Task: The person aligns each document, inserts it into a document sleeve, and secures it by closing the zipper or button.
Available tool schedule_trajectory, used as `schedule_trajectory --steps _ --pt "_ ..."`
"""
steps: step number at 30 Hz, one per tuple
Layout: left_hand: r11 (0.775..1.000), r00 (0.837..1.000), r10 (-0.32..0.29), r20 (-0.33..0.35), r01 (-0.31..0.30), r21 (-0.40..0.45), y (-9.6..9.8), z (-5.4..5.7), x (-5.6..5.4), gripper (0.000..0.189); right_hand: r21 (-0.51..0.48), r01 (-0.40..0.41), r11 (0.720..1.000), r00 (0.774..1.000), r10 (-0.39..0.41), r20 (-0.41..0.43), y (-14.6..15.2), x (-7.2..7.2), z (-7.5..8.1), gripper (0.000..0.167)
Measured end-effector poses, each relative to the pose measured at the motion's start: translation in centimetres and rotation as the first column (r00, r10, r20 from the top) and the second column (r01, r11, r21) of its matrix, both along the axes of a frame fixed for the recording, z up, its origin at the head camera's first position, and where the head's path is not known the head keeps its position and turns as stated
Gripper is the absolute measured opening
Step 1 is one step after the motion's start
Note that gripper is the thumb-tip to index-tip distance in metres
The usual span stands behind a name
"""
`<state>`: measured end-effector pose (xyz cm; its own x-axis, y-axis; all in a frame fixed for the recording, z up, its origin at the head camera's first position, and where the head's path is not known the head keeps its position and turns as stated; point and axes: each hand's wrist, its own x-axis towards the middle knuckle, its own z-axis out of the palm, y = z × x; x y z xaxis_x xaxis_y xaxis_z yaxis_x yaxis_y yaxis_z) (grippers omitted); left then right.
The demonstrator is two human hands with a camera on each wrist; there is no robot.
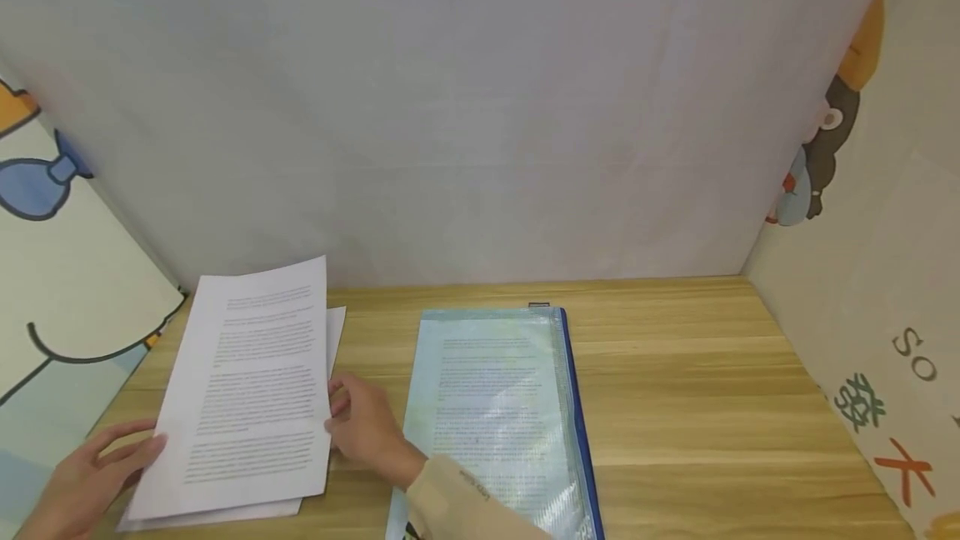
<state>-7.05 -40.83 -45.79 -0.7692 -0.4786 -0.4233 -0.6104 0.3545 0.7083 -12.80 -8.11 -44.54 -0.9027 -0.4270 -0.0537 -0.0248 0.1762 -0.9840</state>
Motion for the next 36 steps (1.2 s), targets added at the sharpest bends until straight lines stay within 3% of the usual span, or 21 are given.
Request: schedule_trajectory --steps 10,20,36 --pt "0.999 0.998 0.014 -0.055 -0.013 0.032 1.4 0.5 -0.4 0.074 -0.008 -0.006 1.0 1.0 0.006 -0.021 1.9 -0.5 -0.2 0.027" --pt "0.997 0.992 -0.076 -0.097 0.077 0.003 3.7 1.9 -0.4 0.065 0.01 0.025 1.0 0.998 -0.025 -0.065 3.9 -1.1 -0.5 0.021" --pt "0.99 0.981 -0.133 -0.138 0.138 0.029 7.1 2.9 -0.7 0.052 0.003 -0.016 1.0 0.997 0.016 -0.073 7.9 -1.4 -0.5 0.02"
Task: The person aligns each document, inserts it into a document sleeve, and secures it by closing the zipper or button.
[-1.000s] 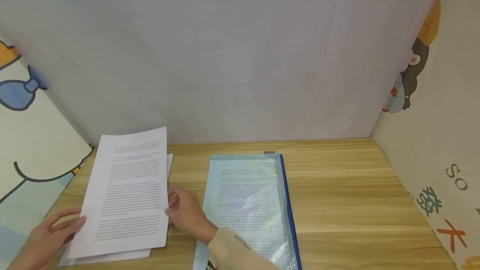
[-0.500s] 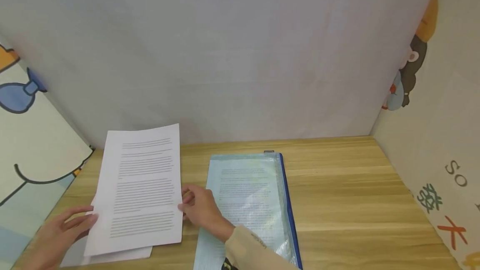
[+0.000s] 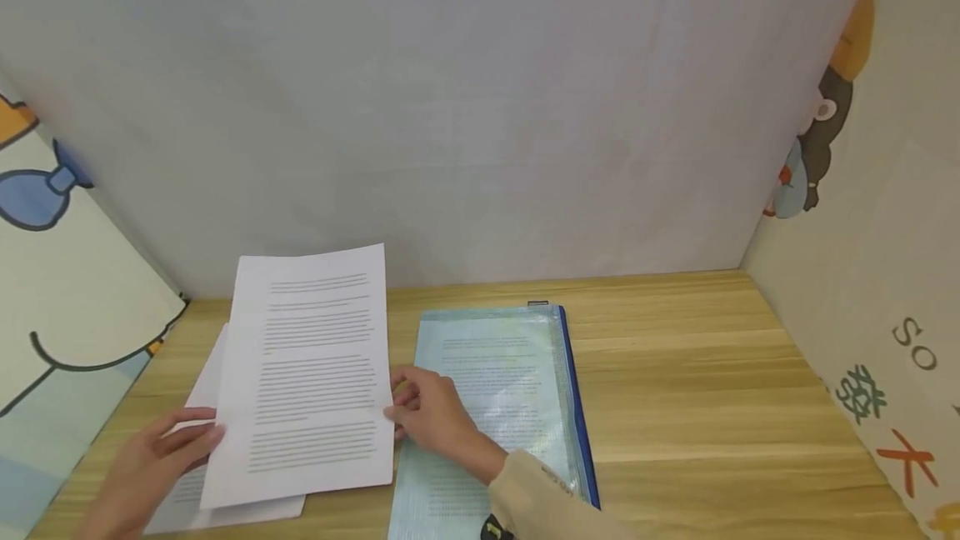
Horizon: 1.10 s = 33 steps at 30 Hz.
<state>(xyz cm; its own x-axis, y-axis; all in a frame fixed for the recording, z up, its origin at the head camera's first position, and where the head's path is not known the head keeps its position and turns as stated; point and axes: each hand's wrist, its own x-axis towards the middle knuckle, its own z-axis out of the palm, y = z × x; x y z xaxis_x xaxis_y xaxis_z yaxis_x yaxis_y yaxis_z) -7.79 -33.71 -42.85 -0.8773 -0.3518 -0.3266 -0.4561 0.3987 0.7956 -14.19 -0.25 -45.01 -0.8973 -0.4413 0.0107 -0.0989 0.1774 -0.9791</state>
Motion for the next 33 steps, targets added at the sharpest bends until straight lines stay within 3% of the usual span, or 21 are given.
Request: schedule_trajectory --steps 13,20,29,33 --pt "0.996 0.996 -0.044 -0.077 0.05 0.079 3.0 0.5 -0.1 0.048 -0.032 0.001 0.999 1.0 -0.002 -0.006 3.7 -0.3 0.1 0.021" --pt "0.987 0.986 -0.082 -0.147 0.101 0.124 4.8 0.7 -0.2 0.047 -0.065 0.033 0.997 0.999 -0.034 -0.01 5.8 -0.3 0.3 0.027" --pt "0.975 0.971 -0.121 -0.207 0.156 0.159 7.0 0.1 -0.8 0.046 -0.072 0.053 0.996 0.998 -0.054 -0.013 8.5 -0.4 0.0 0.029" --pt "0.964 0.957 -0.141 -0.254 0.19 0.183 8.0 0.0 -1.0 0.043 -0.07 0.056 0.996 0.998 -0.059 -0.033 9.6 -0.6 -0.1 0.03"
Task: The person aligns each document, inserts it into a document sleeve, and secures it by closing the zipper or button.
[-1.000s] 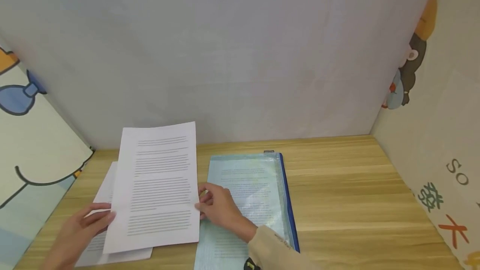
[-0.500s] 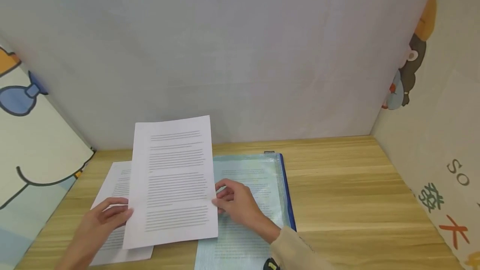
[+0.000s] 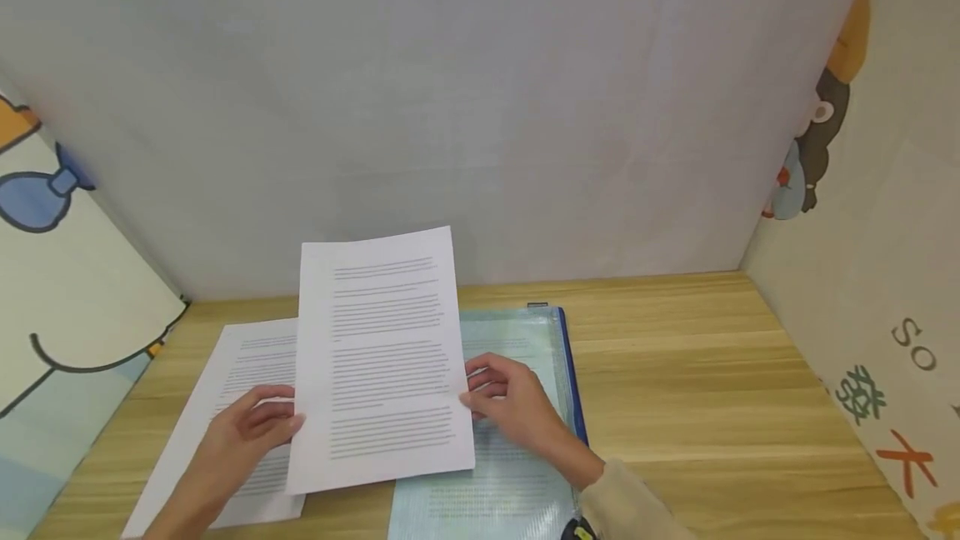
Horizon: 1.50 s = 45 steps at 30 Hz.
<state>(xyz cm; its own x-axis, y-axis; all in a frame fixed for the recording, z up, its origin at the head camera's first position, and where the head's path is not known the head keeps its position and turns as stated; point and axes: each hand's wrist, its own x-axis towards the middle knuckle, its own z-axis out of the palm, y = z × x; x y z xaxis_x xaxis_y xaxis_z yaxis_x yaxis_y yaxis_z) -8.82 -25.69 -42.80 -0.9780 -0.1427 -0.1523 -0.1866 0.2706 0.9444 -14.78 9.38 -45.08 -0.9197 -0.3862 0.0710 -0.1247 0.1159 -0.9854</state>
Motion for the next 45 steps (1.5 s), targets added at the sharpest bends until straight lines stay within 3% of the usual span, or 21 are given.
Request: schedule_trajectory --steps 8,16,24,33,45 --pt "0.998 0.993 -0.061 -0.098 0.061 -0.008 1.9 0.0 -0.3 0.037 0.032 0.022 0.999 1.0 -0.022 -0.014 2.0 -0.2 0.2 0.032" --pt "0.992 0.96 -0.124 -0.25 0.118 -0.038 3.4 -0.2 -0.7 0.032 0.052 0.026 0.998 0.998 -0.023 -0.06 3.7 -0.3 0.8 0.033" --pt "0.984 0.954 -0.179 -0.241 0.179 -0.022 5.0 -0.1 -1.2 0.032 0.06 0.044 0.997 0.996 -0.039 -0.083 5.8 -0.4 1.0 0.033" --pt "0.977 0.931 -0.207 -0.301 0.212 -0.013 6.4 -0.3 -1.7 0.026 0.067 0.04 0.997 0.989 -0.03 -0.144 7.5 -0.4 1.4 0.031" --pt "0.979 0.934 -0.184 -0.306 0.202 0.028 8.7 -0.1 -2.0 0.023 0.085 0.047 0.995 0.971 -0.025 -0.239 9.5 -0.3 1.0 0.024"
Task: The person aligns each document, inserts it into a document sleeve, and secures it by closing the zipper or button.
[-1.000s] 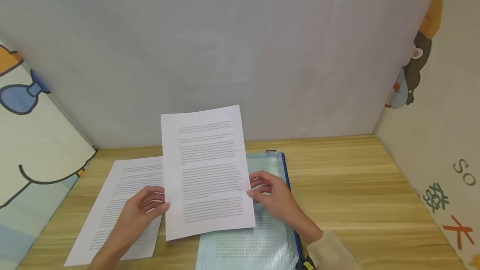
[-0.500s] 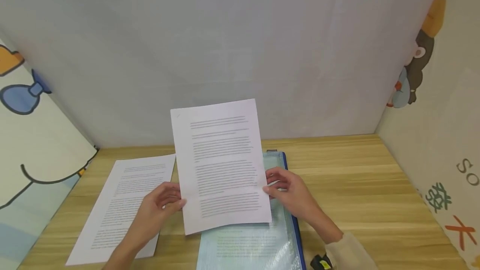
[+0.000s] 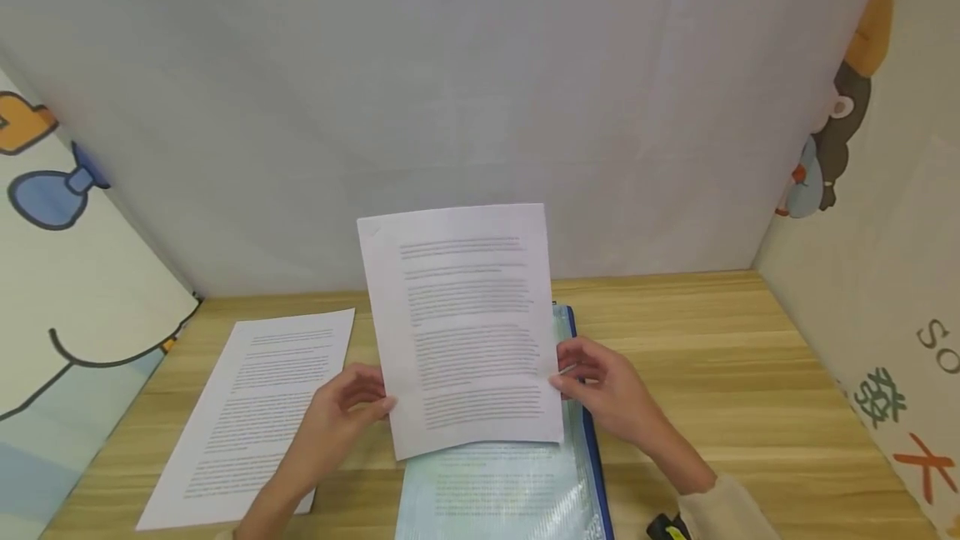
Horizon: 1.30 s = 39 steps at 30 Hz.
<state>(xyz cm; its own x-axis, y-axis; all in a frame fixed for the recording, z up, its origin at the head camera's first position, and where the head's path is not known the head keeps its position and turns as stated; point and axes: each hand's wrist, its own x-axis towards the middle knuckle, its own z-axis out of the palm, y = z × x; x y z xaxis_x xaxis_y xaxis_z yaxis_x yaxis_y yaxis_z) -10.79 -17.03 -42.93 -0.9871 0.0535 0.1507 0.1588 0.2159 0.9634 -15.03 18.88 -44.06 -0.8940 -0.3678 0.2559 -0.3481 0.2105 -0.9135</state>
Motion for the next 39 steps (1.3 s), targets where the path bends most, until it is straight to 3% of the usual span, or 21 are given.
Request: schedule_trajectory --steps 4,16,26,33,39 --pt "1.0 1.0 -0.005 0.008 0.005 0.023 0.5 -0.1 0.1 0.022 -0.001 -0.009 1.0 0.999 0.009 -0.037 0.7 0.1 -0.2 0.022" --pt "0.997 0.997 -0.072 -0.003 0.072 -0.017 1.3 -0.6 0.1 0.02 0.007 -0.041 0.999 0.994 0.041 -0.099 2.3 0.4 -0.7 0.024" --pt "0.999 0.998 -0.042 -0.043 0.041 -0.022 1.5 0.4 0.2 0.016 -0.039 -0.122 0.992 0.988 0.117 -0.104 2.7 0.6 -0.4 0.027" --pt "0.999 0.998 -0.032 -0.054 0.031 -0.017 1.5 0.4 0.2 0.017 -0.049 -0.021 0.999 0.992 0.014 -0.127 2.5 0.6 0.3 0.023" --pt "1.0 0.998 -0.014 -0.059 0.014 -0.005 1.6 0.4 0.1 0.016 -0.089 -0.012 0.996 0.995 0.002 -0.103 2.3 0.5 0.6 0.022"
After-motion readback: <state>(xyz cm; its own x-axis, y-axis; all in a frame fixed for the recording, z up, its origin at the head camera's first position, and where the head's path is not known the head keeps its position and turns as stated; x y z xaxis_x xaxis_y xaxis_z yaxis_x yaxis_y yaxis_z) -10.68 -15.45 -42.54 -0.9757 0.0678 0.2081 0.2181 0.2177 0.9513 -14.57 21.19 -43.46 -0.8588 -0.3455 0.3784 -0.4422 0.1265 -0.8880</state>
